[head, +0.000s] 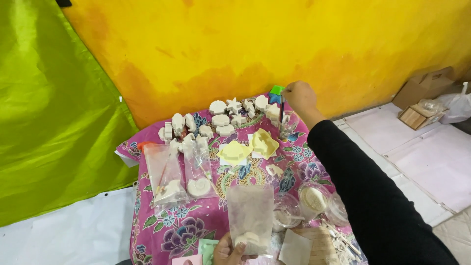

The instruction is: Demolding small star-shaped plaster or clay items from silicone molds and using a tool to trim excess material from the edges.

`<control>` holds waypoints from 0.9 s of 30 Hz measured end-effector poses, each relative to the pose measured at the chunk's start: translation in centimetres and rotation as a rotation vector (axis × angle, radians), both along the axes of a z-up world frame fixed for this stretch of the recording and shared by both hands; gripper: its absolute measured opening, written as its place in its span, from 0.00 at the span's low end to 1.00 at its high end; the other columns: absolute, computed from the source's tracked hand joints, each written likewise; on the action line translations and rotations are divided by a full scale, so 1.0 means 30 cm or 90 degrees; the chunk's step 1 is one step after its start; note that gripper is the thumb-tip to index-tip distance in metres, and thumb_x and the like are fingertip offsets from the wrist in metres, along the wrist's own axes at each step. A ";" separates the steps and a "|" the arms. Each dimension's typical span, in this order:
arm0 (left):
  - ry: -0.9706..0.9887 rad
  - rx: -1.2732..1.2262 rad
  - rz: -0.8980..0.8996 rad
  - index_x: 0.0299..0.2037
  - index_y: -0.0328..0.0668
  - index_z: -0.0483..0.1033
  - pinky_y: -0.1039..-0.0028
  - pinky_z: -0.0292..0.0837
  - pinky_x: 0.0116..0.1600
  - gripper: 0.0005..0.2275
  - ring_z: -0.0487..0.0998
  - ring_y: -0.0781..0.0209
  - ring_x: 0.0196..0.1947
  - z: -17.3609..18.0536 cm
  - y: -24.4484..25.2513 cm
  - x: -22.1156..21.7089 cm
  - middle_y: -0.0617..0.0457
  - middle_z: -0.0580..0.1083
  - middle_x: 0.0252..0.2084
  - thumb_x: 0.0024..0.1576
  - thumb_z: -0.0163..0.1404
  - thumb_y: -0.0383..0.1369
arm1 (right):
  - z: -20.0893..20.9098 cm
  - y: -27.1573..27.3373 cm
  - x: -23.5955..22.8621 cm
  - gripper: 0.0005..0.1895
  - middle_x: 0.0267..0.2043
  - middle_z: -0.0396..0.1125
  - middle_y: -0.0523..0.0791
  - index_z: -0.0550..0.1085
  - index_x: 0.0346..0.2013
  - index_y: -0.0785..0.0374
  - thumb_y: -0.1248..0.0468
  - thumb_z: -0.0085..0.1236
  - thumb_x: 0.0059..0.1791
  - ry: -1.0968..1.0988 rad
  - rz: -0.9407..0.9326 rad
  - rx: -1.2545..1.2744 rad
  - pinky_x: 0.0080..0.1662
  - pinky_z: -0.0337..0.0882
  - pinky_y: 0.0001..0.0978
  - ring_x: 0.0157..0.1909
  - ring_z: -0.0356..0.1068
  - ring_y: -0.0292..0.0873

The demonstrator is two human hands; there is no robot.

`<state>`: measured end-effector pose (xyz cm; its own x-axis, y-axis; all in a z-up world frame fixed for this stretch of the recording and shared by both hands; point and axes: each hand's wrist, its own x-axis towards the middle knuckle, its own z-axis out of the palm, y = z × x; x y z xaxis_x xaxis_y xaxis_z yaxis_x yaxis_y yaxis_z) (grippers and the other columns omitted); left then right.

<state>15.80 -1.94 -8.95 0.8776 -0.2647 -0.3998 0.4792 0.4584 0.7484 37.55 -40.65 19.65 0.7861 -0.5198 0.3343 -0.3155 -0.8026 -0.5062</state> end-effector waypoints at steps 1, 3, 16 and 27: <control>0.003 0.000 0.002 0.53 0.20 0.79 0.37 0.87 0.35 0.20 0.83 0.12 0.43 -0.004 0.009 0.000 0.21 0.80 0.49 0.48 0.60 0.18 | -0.007 0.000 -0.005 0.19 0.20 0.62 0.43 0.69 0.18 0.61 0.66 0.54 0.54 0.003 0.002 0.000 0.26 0.59 0.36 0.23 0.60 0.42; -0.030 -0.012 -0.071 0.53 0.23 0.78 0.39 0.89 0.37 0.21 0.84 0.17 0.46 -0.007 0.021 0.009 0.26 0.80 0.51 0.49 0.61 0.25 | -0.011 -0.001 -0.008 0.13 0.40 0.78 0.45 0.83 0.37 0.64 0.70 0.49 0.52 -0.075 0.051 -0.052 0.36 0.76 0.41 0.38 0.76 0.47; -0.048 -0.048 0.041 0.54 0.25 0.76 0.47 0.86 0.32 0.28 0.82 0.32 0.40 0.203 0.005 -0.062 0.28 0.80 0.43 0.40 0.65 0.25 | 0.216 0.039 -0.196 0.23 0.32 0.73 0.43 0.66 0.65 0.62 0.71 0.60 0.55 -0.398 0.129 -0.389 0.28 0.68 0.42 0.29 0.73 0.50; -0.174 -0.114 -0.015 0.67 0.38 0.62 0.70 0.79 0.50 0.36 0.79 0.58 0.40 0.333 0.041 -0.103 0.44 0.79 0.43 0.47 0.65 0.28 | 0.435 0.485 -0.838 0.04 0.42 0.69 0.61 0.69 0.55 0.86 0.81 0.50 0.71 -0.286 0.365 -0.053 0.50 0.72 0.40 0.39 0.74 0.52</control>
<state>12.70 -0.70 1.05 0.9387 -0.3314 -0.0948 0.2834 0.5856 0.7594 12.42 -26.11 32.70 0.7044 -0.0266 0.7093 0.3897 -0.8208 -0.4177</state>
